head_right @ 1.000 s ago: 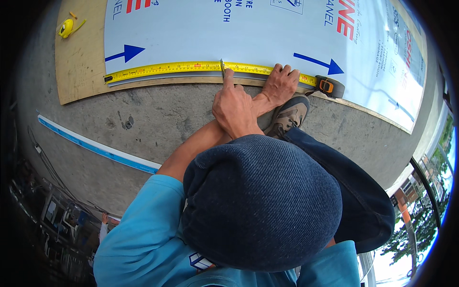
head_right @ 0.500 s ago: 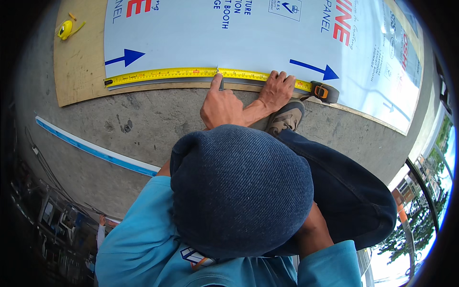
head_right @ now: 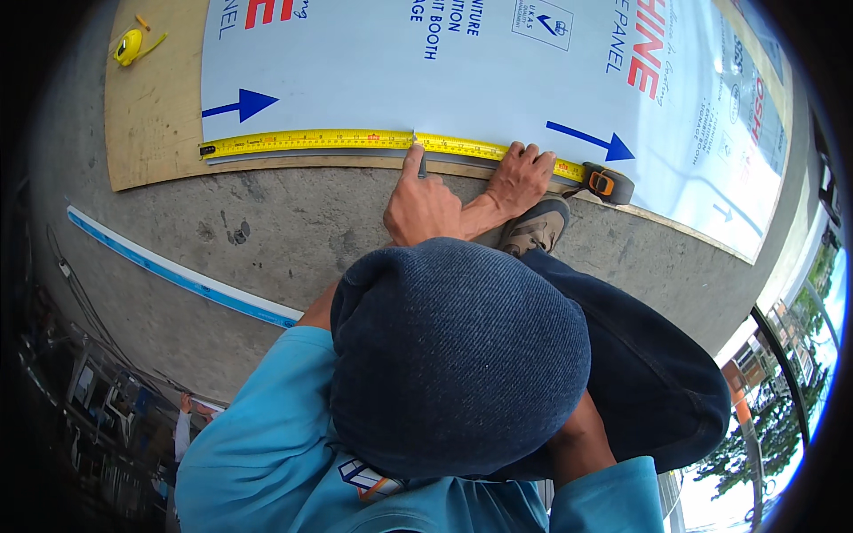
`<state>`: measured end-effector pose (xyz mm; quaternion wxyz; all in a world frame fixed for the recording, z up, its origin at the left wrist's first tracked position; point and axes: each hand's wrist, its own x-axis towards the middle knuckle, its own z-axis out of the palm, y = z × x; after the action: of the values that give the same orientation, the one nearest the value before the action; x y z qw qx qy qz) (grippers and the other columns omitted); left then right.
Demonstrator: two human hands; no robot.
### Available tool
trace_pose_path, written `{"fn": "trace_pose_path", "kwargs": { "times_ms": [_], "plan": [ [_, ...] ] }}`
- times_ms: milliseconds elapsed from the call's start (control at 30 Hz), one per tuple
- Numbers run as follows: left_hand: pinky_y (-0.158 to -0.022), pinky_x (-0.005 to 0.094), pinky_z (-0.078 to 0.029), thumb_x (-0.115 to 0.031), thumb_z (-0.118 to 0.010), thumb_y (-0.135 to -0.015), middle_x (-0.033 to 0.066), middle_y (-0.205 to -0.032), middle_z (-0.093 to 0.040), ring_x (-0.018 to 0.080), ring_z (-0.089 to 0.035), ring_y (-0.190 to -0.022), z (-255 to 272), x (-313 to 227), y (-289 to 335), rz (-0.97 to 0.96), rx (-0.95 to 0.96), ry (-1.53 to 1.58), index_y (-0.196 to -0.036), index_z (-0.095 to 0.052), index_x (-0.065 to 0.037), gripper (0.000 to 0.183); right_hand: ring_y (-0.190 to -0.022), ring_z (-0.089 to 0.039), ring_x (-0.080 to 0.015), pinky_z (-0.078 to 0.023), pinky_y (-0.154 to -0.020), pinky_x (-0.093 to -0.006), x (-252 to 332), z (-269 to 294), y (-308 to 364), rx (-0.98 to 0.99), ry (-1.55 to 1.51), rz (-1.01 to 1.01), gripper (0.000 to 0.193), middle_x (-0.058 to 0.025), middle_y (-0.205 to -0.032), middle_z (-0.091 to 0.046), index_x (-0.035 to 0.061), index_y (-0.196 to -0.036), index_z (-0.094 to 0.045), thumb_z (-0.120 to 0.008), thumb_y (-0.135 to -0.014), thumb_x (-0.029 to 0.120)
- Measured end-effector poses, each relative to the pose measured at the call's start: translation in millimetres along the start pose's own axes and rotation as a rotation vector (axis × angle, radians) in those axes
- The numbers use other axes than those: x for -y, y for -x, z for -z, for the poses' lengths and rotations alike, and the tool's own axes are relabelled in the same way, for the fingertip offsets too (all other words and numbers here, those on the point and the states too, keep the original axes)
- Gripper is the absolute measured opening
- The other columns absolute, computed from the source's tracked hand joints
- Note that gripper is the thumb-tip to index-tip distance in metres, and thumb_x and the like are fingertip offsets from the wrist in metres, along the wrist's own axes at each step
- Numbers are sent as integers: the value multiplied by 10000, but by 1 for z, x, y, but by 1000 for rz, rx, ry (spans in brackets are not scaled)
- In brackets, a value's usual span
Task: The recorder uses a measuring tape and utility knife to measure and mark large composite panels on a workshop floor.
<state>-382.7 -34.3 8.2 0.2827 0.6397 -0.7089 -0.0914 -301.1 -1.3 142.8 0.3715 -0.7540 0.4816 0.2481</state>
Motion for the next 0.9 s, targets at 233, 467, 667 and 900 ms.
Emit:
{"fn": "trace_pose_path", "kwargs": {
  "times_ms": [233, 467, 667, 900],
  "plan": [
    [-752, 353, -386, -90, -579, -778, 67, -909, -555, 213, -495, -848, -1, 0, 0, -5, 22, 6, -1023, -643, 41, 286, -655, -611, -456, -482, -630, -522, -6, -2, -4, -63, -63, 49, 613, -279, -676, -609, -89, -1343, -286, -474, -801, 127],
    [-742, 351, -386, -95, -579, -782, 67, -897, -551, 211, -496, -851, -5, -1, -7, -29, 8, 18, -1019, -650, 38, 281, -685, -622, -451, -494, -667, -513, -9, 8, -3, -70, -33, -19, 587, -290, -713, -615, -96, -1333, -310, -449, -804, 117],
    [-741, 351, -386, -96, -579, -784, 67, -887, -552, 211, -495, -850, 0, 6, 3, 7, 35, -26, -1012, -651, 36, 274, -724, -642, -416, -513, -682, -479, 4, 6, -2, 16, -43, 2, 609, -281, -765, -632, -124, -1352, -276, -442, -808, 95],
    [-743, 354, -386, -98, -580, -786, 66, -888, -552, 210, -498, -850, 6, 7, 1, -22, 54, -67, -1007, -648, 34, 266, -757, -651, -403, -514, -712, -477, 8, 9, -1, 14, -115, 0, 630, -282, -796, -640, -137, -1368, -251, -438, -810, 88]
  ]
}}
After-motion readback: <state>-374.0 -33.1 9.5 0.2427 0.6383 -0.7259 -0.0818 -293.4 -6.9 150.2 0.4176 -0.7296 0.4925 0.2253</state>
